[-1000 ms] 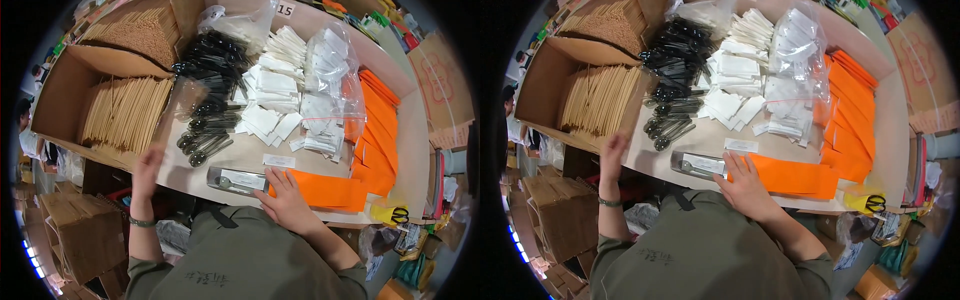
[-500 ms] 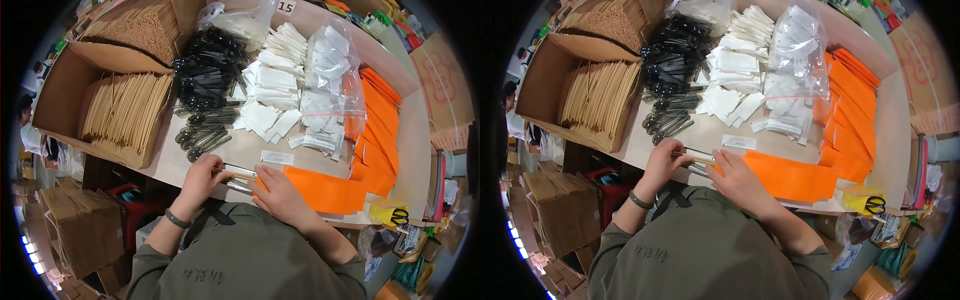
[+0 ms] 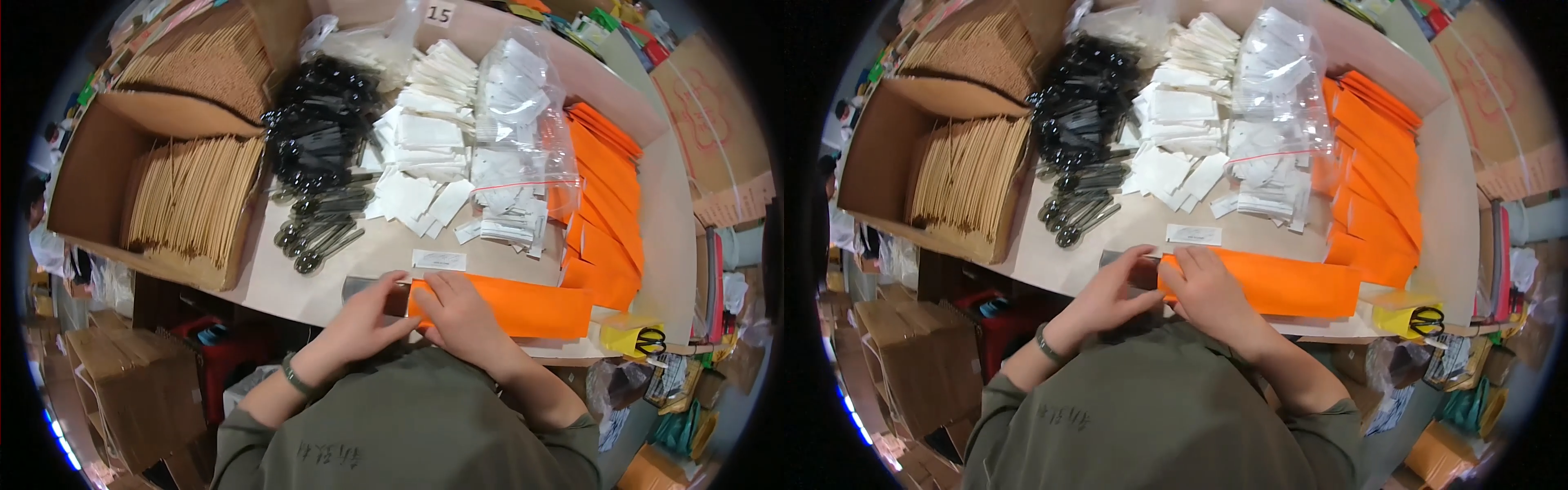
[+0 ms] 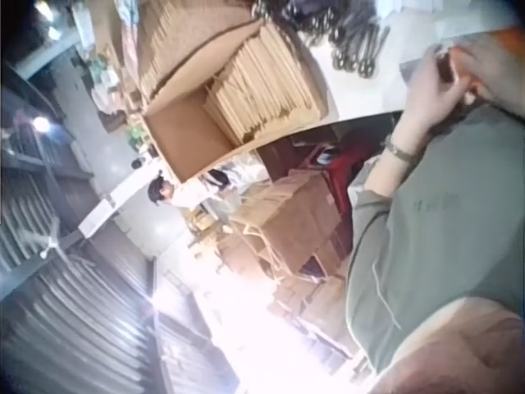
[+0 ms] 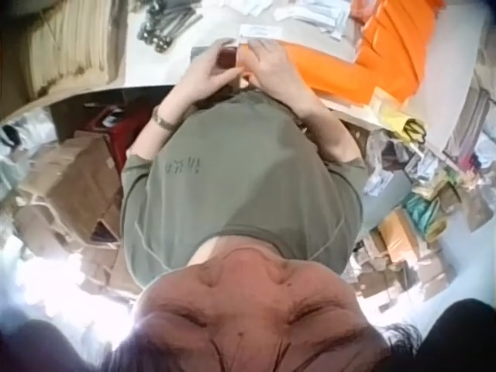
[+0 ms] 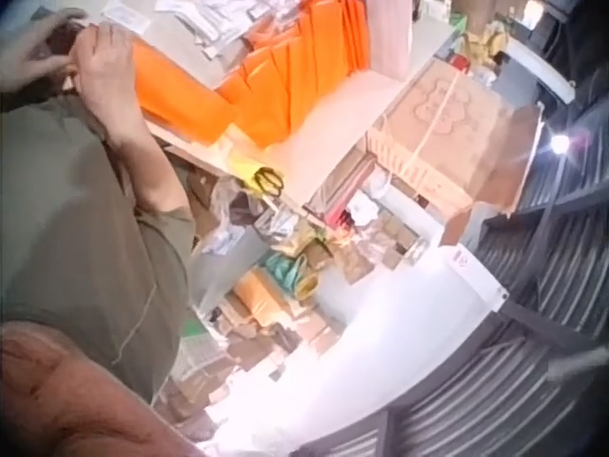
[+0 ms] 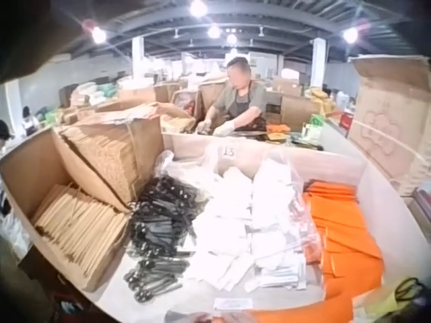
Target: Packaging wooden sticks into orange paper sleeves using a metal guide tray.
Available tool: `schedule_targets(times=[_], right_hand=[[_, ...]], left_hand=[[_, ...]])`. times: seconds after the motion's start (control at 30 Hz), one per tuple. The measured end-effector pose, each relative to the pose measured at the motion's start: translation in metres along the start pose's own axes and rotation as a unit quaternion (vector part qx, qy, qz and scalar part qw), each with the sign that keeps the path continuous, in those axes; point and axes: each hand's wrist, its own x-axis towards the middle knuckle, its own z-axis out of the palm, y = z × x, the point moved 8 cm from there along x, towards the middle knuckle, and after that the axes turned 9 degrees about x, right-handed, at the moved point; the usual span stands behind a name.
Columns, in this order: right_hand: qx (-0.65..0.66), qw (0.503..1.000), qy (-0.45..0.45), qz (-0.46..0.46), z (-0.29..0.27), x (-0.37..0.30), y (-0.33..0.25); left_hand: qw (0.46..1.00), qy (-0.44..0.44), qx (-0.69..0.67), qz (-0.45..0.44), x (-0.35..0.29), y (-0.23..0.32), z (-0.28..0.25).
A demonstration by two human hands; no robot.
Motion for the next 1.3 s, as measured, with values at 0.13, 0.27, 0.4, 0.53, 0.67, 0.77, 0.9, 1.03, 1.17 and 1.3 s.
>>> schedule_targets(times=[0.13,0.27,0.4,0.53,0.67,0.77,0.9,1.03,1.17,1.3], right_hand=[[-0.010,0.998,0.035,-0.047,0.002,-0.005,-0.009],[-0.012,0.993,-0.030,-0.112,-0.018,0.002,-0.010],[-0.197,0.976,0.047,0.081,-0.128,-0.048,0.105],[-0.107,0.993,-0.037,0.043,-0.104,-0.060,0.064],[0.088,0.989,-0.068,0.094,-0.021,-0.040,0.056],[0.055,0.996,-0.012,0.072,-0.032,-0.025,0.022],[-0.051,0.971,0.025,0.231,-0.020,-0.028,0.034],[-0.039,0.951,-0.004,0.305,-0.009,-0.022,0.044],[0.043,0.936,-0.013,0.350,-0.007,-0.022,0.058],[0.056,0.944,0.014,0.324,0.014,-0.007,0.043]], left_hand=[[0.685,0.199,0.645,0.276,-0.031,0.066,-0.010],[0.716,0.134,0.670,0.143,-0.018,0.014,-0.023],[0.806,0.152,0.572,0.012,-0.020,0.011,-0.045],[0.962,-0.006,0.268,0.055,-0.005,0.015,0.003],[0.913,-0.101,0.312,0.242,0.005,0.030,0.061],[0.939,-0.082,0.306,0.135,0.004,0.011,0.032],[0.854,0.235,0.458,0.080,-0.018,0.002,-0.047],[0.838,0.182,0.508,0.080,-0.032,-0.010,-0.050],[0.807,0.131,0.562,0.122,-0.037,0.000,-0.060],[0.788,0.067,0.577,0.204,-0.015,0.024,-0.042]])
